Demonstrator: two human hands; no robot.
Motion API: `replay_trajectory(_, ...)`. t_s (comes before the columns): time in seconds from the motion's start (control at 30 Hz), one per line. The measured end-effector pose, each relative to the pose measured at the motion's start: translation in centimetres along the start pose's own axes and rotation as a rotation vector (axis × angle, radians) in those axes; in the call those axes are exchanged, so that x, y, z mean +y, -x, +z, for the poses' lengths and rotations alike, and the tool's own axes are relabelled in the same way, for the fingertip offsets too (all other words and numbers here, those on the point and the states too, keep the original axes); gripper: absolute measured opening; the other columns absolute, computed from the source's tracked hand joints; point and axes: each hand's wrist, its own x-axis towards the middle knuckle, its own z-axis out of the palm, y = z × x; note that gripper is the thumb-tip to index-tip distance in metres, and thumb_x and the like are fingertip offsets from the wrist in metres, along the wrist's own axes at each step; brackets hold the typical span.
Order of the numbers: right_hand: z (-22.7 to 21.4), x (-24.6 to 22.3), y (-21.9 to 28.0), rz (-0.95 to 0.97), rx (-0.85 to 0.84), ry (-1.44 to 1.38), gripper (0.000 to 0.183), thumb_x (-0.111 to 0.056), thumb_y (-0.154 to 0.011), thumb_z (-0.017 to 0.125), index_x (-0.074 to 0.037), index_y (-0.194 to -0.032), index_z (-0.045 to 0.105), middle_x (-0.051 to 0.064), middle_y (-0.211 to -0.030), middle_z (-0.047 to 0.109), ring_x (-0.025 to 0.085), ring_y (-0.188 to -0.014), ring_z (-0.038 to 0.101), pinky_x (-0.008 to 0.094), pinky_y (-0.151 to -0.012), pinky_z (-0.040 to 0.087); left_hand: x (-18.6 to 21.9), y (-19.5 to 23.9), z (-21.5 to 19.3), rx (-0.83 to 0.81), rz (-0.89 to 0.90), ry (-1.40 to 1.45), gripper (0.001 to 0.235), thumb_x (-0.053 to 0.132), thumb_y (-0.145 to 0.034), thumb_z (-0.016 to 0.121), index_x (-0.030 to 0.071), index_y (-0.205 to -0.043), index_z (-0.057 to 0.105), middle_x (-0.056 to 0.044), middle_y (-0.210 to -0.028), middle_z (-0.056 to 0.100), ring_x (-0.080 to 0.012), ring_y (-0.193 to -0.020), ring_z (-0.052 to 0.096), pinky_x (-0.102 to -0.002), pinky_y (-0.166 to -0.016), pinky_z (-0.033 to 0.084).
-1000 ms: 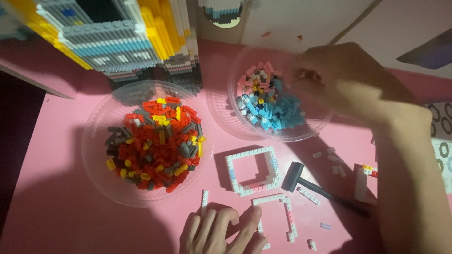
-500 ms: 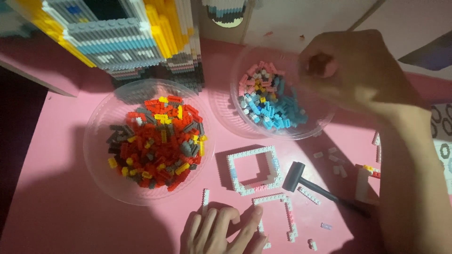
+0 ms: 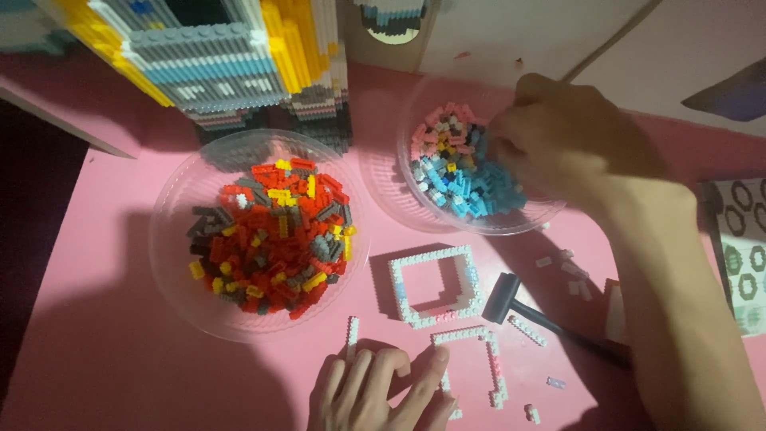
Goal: The person assembles small white and pink plastic bricks into square frames on a pink surface. They pick bricks from clear bowls, connect them by hand, and occasionally use a black plastic hammer to tap the pieces together. The person builds multiple frames and adjusts their positions on the table.
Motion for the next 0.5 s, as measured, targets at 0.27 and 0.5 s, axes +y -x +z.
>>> replay_trajectory(0.27, -0.2, -1.3, -0.4, 0.091, -0.019, -0.097, 0.027, -0.017, -0.109, 0.060, -0.003, -0.126, 0.075, 0.020, -0.126, 0.072, 0.045, -0.101, 0.076, 0.055, -0.095, 0.063, 0.0, -0.4, -0.6, -0.009, -0.010, 0.047, 0.035, 0.039, -0.098, 0.067, 0.024, -0.129, 0.069, 0.004, -0.080, 0.051, -0.0147, -0.067, 0.050, -0.036, -0.058, 0.032)
replay_trajectory(0.5, 0.0, 2.5, 6.8, -0.139, 0.463, 0.122, 0.029, -0.016, -0.116, 0.076, -0.017, -0.090, 0.062, -0.001, -0.082, 0.054, 0.020, -0.080, 0.054, 0.037, -0.073, 0.037, 0.9, -1.2, -2.1, -0.116, -0.065, 0.103, 0.025, 0.034, -0.098, 0.073, 0.020, -0.118, 0.075, -0.001, -0.086, 0.053, -0.0217, -0.075, 0.051, -0.041, -0.067, 0.038)
